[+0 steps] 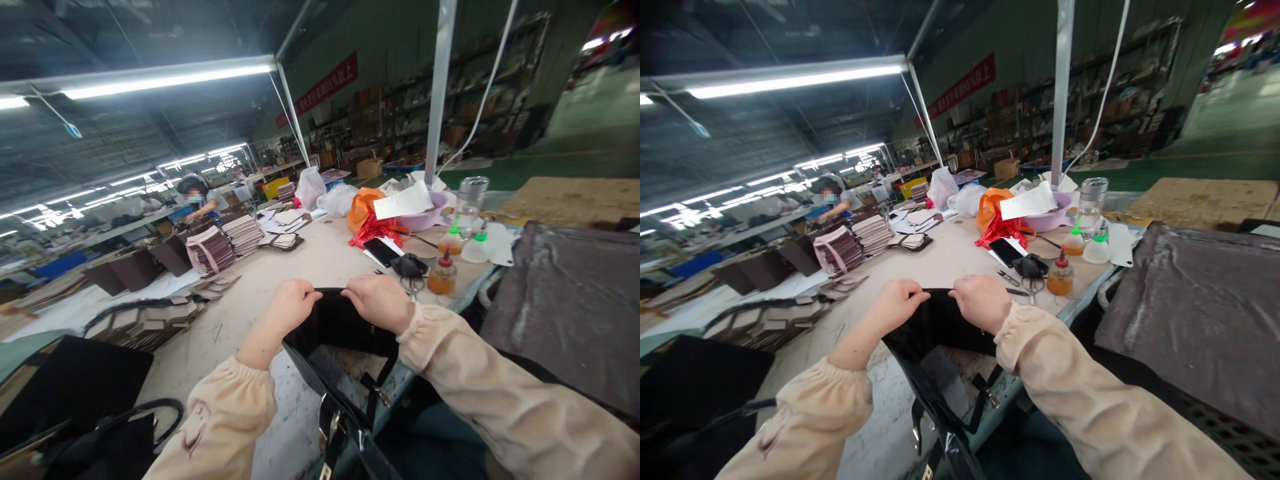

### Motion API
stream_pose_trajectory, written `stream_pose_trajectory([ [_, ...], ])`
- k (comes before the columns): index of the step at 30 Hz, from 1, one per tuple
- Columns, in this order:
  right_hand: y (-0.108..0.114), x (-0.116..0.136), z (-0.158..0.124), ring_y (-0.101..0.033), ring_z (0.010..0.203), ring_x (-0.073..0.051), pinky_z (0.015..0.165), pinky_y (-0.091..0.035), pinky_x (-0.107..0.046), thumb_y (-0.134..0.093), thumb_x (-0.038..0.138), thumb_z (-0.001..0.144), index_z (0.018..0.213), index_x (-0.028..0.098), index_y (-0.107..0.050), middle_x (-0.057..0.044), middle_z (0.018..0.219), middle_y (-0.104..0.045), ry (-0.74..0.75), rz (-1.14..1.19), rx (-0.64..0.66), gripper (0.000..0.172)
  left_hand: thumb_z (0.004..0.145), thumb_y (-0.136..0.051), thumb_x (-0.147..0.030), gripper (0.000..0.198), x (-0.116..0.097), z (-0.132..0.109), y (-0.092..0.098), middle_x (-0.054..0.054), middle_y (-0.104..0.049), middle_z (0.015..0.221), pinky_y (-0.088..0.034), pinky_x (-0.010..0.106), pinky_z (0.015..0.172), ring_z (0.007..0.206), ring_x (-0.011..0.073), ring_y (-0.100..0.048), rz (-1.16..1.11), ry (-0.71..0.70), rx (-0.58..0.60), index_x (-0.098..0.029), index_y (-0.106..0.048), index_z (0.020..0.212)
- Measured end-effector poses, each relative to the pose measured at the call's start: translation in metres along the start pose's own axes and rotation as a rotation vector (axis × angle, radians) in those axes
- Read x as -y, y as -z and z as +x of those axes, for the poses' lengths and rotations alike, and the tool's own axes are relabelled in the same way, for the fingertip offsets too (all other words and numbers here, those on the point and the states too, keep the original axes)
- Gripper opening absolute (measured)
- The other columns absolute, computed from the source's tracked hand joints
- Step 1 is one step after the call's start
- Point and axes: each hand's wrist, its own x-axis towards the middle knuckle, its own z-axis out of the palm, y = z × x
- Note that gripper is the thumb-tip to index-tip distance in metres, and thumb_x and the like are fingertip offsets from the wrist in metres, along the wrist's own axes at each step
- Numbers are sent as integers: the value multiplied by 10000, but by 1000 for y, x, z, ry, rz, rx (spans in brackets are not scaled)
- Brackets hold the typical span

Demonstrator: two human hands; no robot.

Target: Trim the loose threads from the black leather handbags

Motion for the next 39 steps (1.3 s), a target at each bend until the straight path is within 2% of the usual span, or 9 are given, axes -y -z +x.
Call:
stream_pose_trajectory([
  [10, -3, -2, -1, -617, 739, -170, 580, -322, -274, -376, 376, 922, 765, 193, -629, -37, 811, -679, 18, -7, -20, 349, 834, -499, -373, 315, -3, 4, -6, 47, -642, 661, -328, 266, 597, 629, 153, -538, 90, 57, -23, -171, -648, 644],
  [15, -1, -2, 0, -619, 737, -172, 577, -326, -274, -383, 377, 919, 776, 191, -639, -37, 812, -682, 12, -16, -10, 347, 840, -491, -357, 304, -2, 3, -4, 54, -652, 693, -348, 260, 622, 662, 155, -552, 86, 33, -10, -169, -649, 661],
  [25, 3, 2, 1, -621, 740, -187, 597, -346, -276, -380, 341, 908, 749, 180, -646, -59, 793, -685, 33, -18, -4, 349, 842, -472, -379, 323, -5, 5, -8, 70, -674, 712, -370, 280, 616, 673, 181, -578, 125, 96, -17, -180, -689, 710],
  [30, 9, 8, 1, -639, 748, -223, 608, -379, -297, -328, 374, 915, 788, 182, -669, -91, 814, -697, -11, -58, 80, 412, 839, -464, -379, 329, -3, 1, -7, 72, -674, 710, -356, 283, 603, 670, 182, -579, 120, 77, -27, -179, -681, 694],
  [34, 15, 22, 5, -648, 794, -222, 651, -411, -302, -279, 315, 921, 894, 184, -671, -102, 858, -701, -4, -10, 122, 414, 841, -455, -364, 327, -1, -1, -6, 76, -678, 731, -357, 281, 624, 702, 179, -588, 113, 49, -34, -176, -668, 679],
  [36, 16, 30, 9, -648, 826, -220, 678, -423, -300, -253, 365, 934, 929, 188, -668, -97, 890, -701, -6, 30, 96, 451, 839, -447, -328, 307, 0, -1, -6, 75, -679, 742, -359, 275, 629, 717, 176, -591, 109, 49, -28, -176, -665, 686],
  [39, 12, 35, 18, -646, 827, -229, 680, -436, -295, -210, 548, 916, 900, 174, -686, -113, 876, -701, -53, 40, 97, 605, 821, -443, -258, 263, 0, -1, -5, 67, -679, 742, -356, 264, 619, 711, 165, -589, 109, 59, -11, -178, -667, 709],
])
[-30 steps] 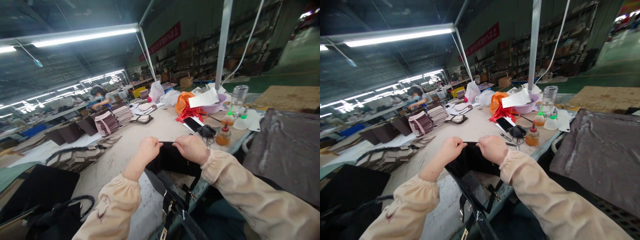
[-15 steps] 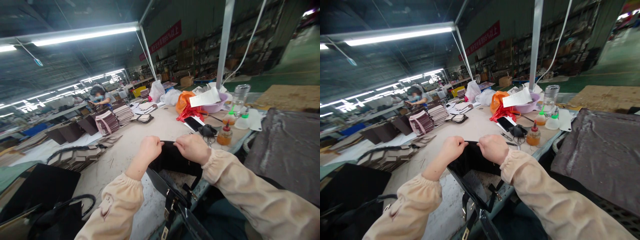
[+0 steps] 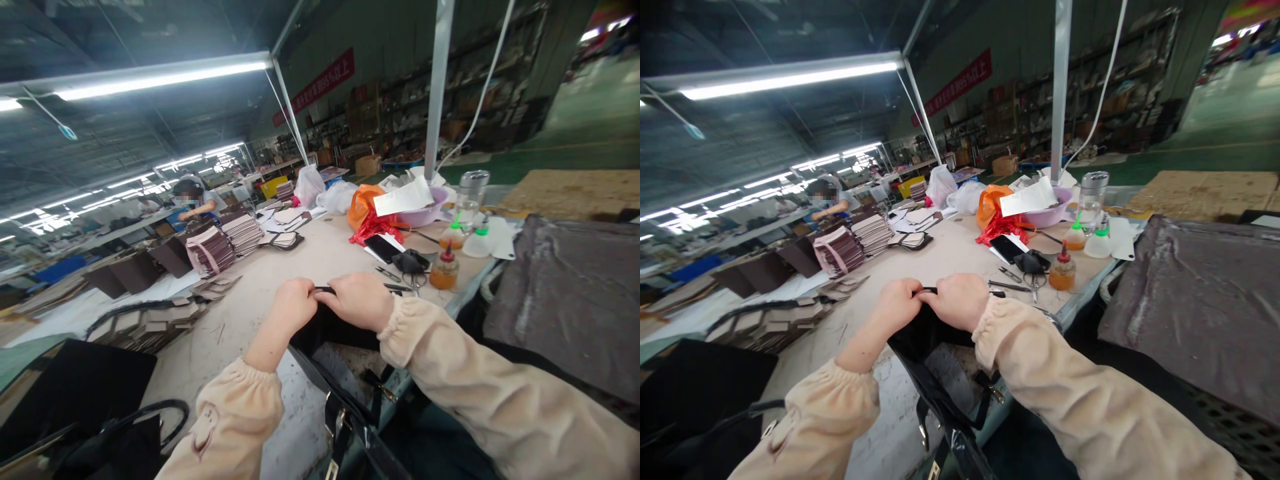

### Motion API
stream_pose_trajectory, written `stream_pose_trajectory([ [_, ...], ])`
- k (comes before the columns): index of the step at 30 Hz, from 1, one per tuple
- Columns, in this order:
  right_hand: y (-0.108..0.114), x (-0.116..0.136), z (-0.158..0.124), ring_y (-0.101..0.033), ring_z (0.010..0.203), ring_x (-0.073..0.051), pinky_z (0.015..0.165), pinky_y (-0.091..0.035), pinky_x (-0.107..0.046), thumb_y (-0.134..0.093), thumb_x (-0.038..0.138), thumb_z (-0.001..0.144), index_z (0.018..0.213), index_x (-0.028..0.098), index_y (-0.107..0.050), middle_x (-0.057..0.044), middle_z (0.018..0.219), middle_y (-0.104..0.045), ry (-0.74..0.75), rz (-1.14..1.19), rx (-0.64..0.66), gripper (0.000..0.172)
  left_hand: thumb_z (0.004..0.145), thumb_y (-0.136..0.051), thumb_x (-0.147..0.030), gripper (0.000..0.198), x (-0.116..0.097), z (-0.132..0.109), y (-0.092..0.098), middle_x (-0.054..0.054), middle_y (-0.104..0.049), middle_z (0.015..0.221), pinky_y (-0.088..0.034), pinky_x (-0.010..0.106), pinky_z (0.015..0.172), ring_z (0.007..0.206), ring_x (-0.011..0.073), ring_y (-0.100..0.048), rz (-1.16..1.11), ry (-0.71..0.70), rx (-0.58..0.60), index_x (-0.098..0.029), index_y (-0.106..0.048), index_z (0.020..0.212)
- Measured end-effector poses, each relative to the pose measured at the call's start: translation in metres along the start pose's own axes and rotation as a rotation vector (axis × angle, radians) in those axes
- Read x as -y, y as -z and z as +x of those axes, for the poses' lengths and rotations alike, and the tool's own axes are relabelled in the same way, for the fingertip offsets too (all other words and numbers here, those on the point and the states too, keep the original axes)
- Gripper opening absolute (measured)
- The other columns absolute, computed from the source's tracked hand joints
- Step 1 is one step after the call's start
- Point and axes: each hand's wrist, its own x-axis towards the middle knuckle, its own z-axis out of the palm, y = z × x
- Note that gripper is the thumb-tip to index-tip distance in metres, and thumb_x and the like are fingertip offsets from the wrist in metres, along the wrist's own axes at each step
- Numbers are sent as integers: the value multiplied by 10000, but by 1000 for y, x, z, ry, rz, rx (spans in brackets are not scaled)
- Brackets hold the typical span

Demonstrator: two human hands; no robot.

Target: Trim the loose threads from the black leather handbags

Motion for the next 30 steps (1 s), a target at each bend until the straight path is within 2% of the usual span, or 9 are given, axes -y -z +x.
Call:
stream_pose_trajectory([
  [2, -4, -1, 6, -647, 810, -229, 668, -439, -285, -232, 578, 903, 871, 162, -700, -124, 841, -700, 1, -14, 28, 627, 823, -441, -265, 269, 0, 0, 0, 70, -676, 735, -353, 261, 613, 699, 163, -585, 3, 5, 3, -174, -665, 705],
  [6, -7, -10, 10, -650, 786, -226, 644, -438, -279, -311, 530, 906, 860, 171, -710, -116, 803, -697, 56, -49, 50, 539, 836, -456, -344, 313, -2, 1, 0, 62, -661, 691, -335, 260, 584, 651, 157, -564, -22, 16, 1, -175, -652, 660],
  [15, 1, -51, -17, -638, 762, -199, 601, -381, -263, -390, 544, 885, 786, 224, -706, -58, 776, -704, 64, -110, 59, 461, 824, -495, -383, 315, -4, 1, 2, 37, -635, 633, -315, 262, 577, 611, 151, -528, -45, 56, -4, -184, -644, 630],
  [24, -3, -74, -39, -596, 672, -145, 565, -295, -253, -415, 522, 892, 694, 192, -669, -32, 710, -683, 103, -31, -20, 461, 824, -489, -374, 316, -4, -1, 4, 38, -644, 657, -321, 260, 592, 632, 153, -539, -32, 36, 6, -184, -628, 615],
  [30, -10, -85, -48, -572, 634, -128, 570, -288, -253, -391, 514, 906, 665, 188, -634, -14, 666, -659, 126, 18, -70, 473, 824, -495, -376, 303, -2, 0, 2, 37, -644, 658, -332, 262, 595, 632, 156, -545, -53, 29, -2, -187, -631, 629],
])
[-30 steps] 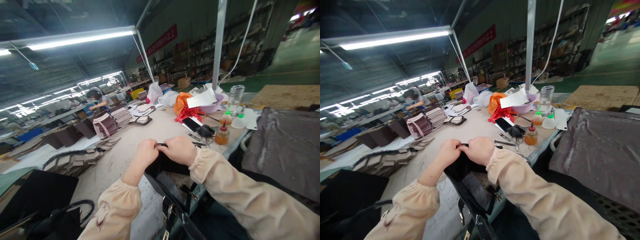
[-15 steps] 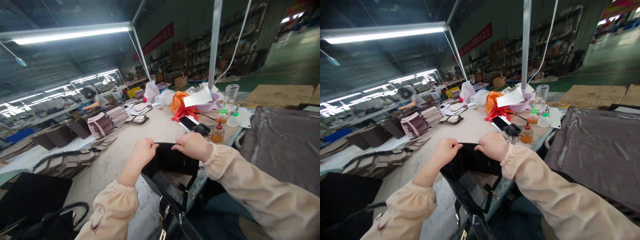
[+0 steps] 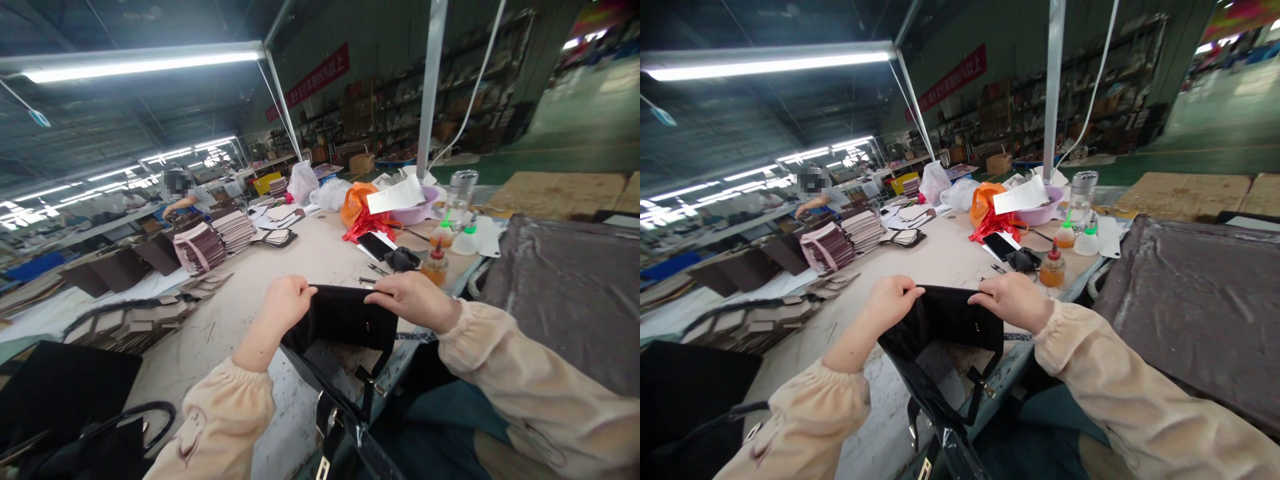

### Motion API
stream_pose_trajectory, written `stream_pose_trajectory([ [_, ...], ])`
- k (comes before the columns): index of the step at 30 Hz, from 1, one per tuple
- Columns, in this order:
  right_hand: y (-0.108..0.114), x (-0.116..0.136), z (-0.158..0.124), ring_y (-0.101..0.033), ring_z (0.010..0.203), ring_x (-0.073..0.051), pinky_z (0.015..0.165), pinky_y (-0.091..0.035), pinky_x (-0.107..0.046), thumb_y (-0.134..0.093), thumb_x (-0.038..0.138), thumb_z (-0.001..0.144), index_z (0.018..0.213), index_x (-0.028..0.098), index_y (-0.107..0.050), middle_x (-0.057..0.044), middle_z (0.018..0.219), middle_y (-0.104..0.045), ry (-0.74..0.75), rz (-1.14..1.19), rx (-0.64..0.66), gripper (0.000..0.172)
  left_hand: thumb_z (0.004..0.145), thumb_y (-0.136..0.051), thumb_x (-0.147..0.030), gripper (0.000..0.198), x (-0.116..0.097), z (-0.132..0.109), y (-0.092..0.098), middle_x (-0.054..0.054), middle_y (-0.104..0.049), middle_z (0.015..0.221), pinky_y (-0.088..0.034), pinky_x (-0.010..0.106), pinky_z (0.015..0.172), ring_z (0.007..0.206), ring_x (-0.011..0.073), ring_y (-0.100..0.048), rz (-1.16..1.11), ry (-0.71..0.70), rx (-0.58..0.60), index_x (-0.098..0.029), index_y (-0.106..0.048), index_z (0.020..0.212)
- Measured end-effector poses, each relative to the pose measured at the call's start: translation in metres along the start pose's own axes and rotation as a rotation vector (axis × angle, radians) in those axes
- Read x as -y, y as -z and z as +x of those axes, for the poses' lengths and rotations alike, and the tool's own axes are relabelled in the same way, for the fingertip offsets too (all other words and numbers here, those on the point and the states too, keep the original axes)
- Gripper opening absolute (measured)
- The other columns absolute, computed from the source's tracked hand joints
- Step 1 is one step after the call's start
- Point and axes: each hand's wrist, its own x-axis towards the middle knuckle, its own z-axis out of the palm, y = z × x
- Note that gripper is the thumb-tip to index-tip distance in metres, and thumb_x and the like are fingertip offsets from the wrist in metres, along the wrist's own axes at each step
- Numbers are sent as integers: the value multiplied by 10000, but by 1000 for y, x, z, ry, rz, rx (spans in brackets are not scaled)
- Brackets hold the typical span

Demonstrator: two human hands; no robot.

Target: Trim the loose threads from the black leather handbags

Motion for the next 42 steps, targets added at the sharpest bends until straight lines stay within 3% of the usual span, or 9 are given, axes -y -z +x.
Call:
stream_pose_trajectory([
  [6, 3, 0, -3, -603, 689, -150, 599, -337, -258, -346, 503, 924, 700, 199, -640, -20, 714, -670, -5, -56, 9, 478, 826, -493, -382, 312, 2, 1, -3, 43, -650, 662, -335, 271, 597, 636, 164, -552, -9, -5, -16, -184, -626, 624],
  [9, 10, 14, 4, -615, 817, -185, 689, -390, -270, -386, 469, 918, 949, 201, -657, -57, 871, -687, -23, -79, -5, 382, 830, -488, -381, 316, 3, 2, -4, 54, -657, 682, -334, 275, 604, 645, 166, -554, -13, -5, -23, -179, -634, 636],
  [11, 12, 32, 13, -605, 901, -211, 743, -407, -288, -441, 427, 903, 1144, 173, -580, -94, 974, -672, -36, -83, -51, 377, 830, -489, -365, 310, 3, 2, -5, 65, -661, 697, -332, 277, 608, 658, 168, -557, -12, -3, -22, -173, -642, 642],
  [13, 9, 52, 28, -606, 919, -208, 753, -415, -284, -457, 338, 903, 1213, 161, -524, -97, 1005, -665, -35, -43, -69, 364, 830, -488, -347, 300, 3, 2, -5, 72, -664, 710, -332, 274, 611, 669, 165, -559, -13, -6, -23, -166, -651, 654],
  [17, -4, 78, 57, -634, 832, -206, 659, -431, -279, -407, 309, 917, 1014, 173, -617, -79, 926, -681, -48, 13, 36, 269, 835, -475, -336, 317, 5, 1, -2, 66, -655, 669, -326, 259, 576, 618, 147, -541, -16, -2, -12, -157, -662, 651],
  [23, -11, 73, 63, -650, 768, -223, 618, -426, -284, -399, 370, 905, 850, 192, -666, -81, 805, -695, -95, 24, 78, 325, 797, -537, -400, 285, 6, -10, 13, 11, -651, 629, -346, 237, 554, 583, 127, -541, -119, -31, 63, -188, -691, 684],
  [30, -12, 71, 61, -645, 785, -217, 624, -422, -276, -395, 388, 894, 862, 201, -677, -77, 823, -699, -120, 37, 70, 340, 723, -650, -339, 190, 4, -21, 20, 55, -704, 940, -426, 250, 794, 957, 193, -615, -240, -19, -10, -193, -686, 606],
  [36, -15, 72, 59, -643, 789, -219, 637, -423, -283, -379, 403, 900, 856, 201, -677, -80, 836, -698, -122, 43, 61, 363, 789, -570, -351, 237, 7, -18, 13, 33, -692, 720, -386, 252, 626, 667, 151, -595, -85, 39, -4, -188, -683, 658],
  [42, -16, 72, 59, -648, 758, -220, 620, -420, -280, -387, 431, 896, 838, 203, -679, -76, 797, -697, -127, 18, 63, 375, 830, -510, -389, 311, 10, -16, 6, 56, -679, 690, -343, 258, 595, 635, 151, -567, 48, 82, -42, -175, -678, 680],
])
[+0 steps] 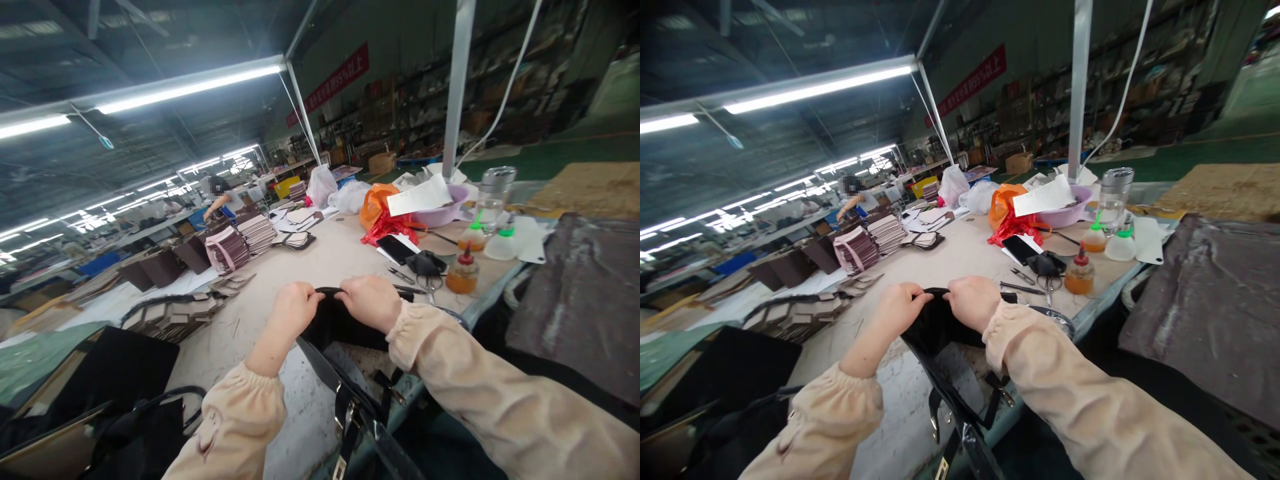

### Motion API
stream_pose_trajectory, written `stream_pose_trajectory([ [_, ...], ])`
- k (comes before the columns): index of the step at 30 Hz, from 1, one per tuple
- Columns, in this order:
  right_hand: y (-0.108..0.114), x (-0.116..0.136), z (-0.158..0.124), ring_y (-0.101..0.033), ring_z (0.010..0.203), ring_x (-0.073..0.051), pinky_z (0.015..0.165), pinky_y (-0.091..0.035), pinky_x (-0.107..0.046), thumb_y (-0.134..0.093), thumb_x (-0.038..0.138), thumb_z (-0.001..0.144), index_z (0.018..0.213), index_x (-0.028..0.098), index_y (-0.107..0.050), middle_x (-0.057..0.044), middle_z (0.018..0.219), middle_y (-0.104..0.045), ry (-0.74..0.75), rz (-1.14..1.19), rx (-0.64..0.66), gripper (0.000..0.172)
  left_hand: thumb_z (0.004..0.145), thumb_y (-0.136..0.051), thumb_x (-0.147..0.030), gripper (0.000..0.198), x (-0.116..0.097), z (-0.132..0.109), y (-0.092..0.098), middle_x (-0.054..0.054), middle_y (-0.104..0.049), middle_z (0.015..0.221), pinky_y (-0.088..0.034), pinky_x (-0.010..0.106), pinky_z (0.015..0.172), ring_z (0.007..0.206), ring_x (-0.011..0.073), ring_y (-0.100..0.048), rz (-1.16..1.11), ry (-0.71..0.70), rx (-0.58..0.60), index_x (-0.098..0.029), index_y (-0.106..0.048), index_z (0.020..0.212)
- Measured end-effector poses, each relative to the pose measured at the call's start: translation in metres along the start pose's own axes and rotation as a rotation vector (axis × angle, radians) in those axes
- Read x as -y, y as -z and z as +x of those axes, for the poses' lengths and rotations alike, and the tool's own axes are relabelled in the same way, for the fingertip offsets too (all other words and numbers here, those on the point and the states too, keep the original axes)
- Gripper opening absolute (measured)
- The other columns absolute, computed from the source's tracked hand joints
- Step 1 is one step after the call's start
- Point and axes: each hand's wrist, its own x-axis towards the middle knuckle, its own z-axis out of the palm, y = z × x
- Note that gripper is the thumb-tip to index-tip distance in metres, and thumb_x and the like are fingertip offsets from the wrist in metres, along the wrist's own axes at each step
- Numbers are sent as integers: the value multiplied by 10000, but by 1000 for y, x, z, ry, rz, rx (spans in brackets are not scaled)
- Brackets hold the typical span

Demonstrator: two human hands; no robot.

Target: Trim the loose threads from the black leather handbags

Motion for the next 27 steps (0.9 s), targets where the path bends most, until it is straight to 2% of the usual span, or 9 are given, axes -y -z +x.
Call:
stream_pose_trajectory([
  [7, 0, 2, -2, -651, 737, -223, 588, -398, -288, -380, 428, 898, 822, 201, -669, -80, 791, -698, 18, -47, -18, 375, 844, -459, -432, 360, 0, 3, -8, 81, -691, 753, -347, 273, 601, 690, 177, -596, 88, 47, -11, -179, -682, 721],
  [16, 1, 3, -4, -651, 721, -221, 566, -385, -285, -379, 429, 903, 788, 211, -657, -65, 774, -701, 31, -71, -33, 372, 859, -427, -429, 367, -4, 2, -7, 90, -684, 780, -384, 280, 625, 725, 195, -610, 94, 90, 2, -183, -686, 774],
  [21, 4, 5, -5, -653, 735, -221, 578, -387, -287, -333, 437, 920, 828, 208, -656, -72, 794, -700, 27, -83, -10, 407, 859, -432, -420, 358, -6, 1, -8, 101, -683, 798, -395, 288, 639, 753, 206, -615, 103, 96, -10, -181, -688, 785],
  [27, 14, 7, -4, -651, 798, -232, 642, -408, -304, -271, 482, 926, 889, 204, -648, -91, 859, -699, 64, -87, 78, 470, 861, -430, -403, 355, -4, -2, -8, 120, -680, 811, -399, 307, 646, 756, 225, -617, 41, 94, -20, -167, -684, 783],
])
